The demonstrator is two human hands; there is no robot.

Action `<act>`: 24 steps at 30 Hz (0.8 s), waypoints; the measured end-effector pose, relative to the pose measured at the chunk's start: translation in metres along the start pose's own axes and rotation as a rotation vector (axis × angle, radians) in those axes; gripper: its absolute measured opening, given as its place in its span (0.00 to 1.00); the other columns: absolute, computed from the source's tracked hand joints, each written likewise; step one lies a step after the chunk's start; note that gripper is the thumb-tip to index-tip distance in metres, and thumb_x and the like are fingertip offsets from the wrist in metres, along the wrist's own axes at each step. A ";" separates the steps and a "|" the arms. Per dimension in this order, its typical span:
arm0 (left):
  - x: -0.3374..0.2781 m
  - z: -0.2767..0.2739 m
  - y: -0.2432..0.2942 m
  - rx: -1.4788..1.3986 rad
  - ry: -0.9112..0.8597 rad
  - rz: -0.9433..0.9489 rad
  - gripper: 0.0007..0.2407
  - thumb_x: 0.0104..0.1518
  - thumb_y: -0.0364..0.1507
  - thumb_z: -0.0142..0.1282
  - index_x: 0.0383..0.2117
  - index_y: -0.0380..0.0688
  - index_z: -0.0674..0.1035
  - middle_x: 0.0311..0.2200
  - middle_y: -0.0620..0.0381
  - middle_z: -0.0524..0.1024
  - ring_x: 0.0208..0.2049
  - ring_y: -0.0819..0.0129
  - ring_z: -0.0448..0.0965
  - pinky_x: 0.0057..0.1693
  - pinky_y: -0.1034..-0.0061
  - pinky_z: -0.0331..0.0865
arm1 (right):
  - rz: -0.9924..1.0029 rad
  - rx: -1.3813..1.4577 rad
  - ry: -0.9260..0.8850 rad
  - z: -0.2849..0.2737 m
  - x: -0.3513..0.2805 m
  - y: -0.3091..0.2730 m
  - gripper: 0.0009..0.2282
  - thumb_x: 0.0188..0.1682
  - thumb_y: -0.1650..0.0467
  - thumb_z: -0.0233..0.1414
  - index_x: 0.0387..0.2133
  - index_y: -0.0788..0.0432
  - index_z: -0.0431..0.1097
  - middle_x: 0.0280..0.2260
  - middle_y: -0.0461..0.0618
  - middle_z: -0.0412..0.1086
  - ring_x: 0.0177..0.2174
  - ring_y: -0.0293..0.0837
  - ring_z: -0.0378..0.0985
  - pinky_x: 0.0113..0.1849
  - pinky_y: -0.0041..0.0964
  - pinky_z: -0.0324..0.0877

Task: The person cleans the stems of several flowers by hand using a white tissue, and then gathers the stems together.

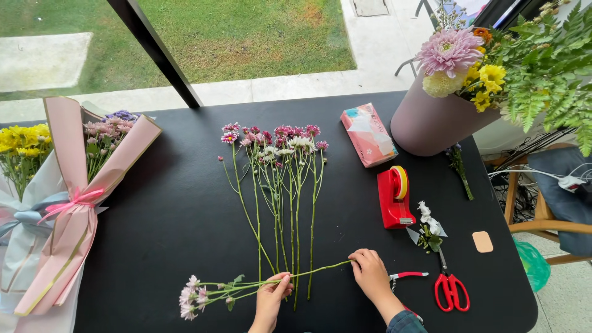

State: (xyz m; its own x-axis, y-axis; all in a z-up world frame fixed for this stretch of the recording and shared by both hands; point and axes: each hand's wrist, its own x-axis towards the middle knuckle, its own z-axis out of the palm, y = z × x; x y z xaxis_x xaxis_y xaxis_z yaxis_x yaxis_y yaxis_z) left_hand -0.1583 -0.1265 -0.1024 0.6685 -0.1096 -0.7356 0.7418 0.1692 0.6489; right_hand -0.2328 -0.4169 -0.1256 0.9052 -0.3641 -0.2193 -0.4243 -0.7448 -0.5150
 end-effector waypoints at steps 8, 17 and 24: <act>-0.001 -0.002 -0.006 0.032 0.025 -0.125 0.10 0.59 0.22 0.62 0.45 0.30 0.88 0.38 0.43 0.87 0.36 0.60 0.83 0.47 0.71 0.80 | -0.210 -0.018 0.276 -0.065 0.080 -0.006 0.07 0.50 0.71 0.53 0.38 0.53 0.78 0.39 0.45 0.76 0.42 0.47 0.75 0.46 0.42 0.71; 0.012 -0.014 -0.020 0.108 0.058 -0.151 0.12 0.59 0.24 0.63 0.47 0.33 0.88 0.38 0.44 0.88 0.34 0.63 0.83 0.44 0.73 0.80 | -0.165 -0.229 0.461 -0.130 0.200 -0.011 0.11 0.50 0.70 0.54 0.45 0.54 0.77 0.54 0.55 0.67 0.56 0.57 0.64 0.53 0.55 0.67; 0.022 -0.022 -0.036 0.073 0.158 -0.208 0.10 0.57 0.20 0.66 0.43 0.29 0.90 0.34 0.41 0.89 0.30 0.62 0.83 0.40 0.73 0.79 | 0.097 -0.371 0.113 -0.155 0.250 -0.030 0.26 0.50 0.61 0.53 0.65 0.43 0.61 0.74 0.60 0.31 0.69 0.68 0.31 0.58 0.69 0.56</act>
State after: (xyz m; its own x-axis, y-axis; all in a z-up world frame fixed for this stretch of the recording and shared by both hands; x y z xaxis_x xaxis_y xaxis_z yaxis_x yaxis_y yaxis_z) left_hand -0.1714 -0.1130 -0.1462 0.4893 0.0205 -0.8719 0.8678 0.0878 0.4890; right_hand 0.0023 -0.5717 -0.0365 0.8610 -0.4864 -0.1489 -0.5062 -0.8479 -0.1575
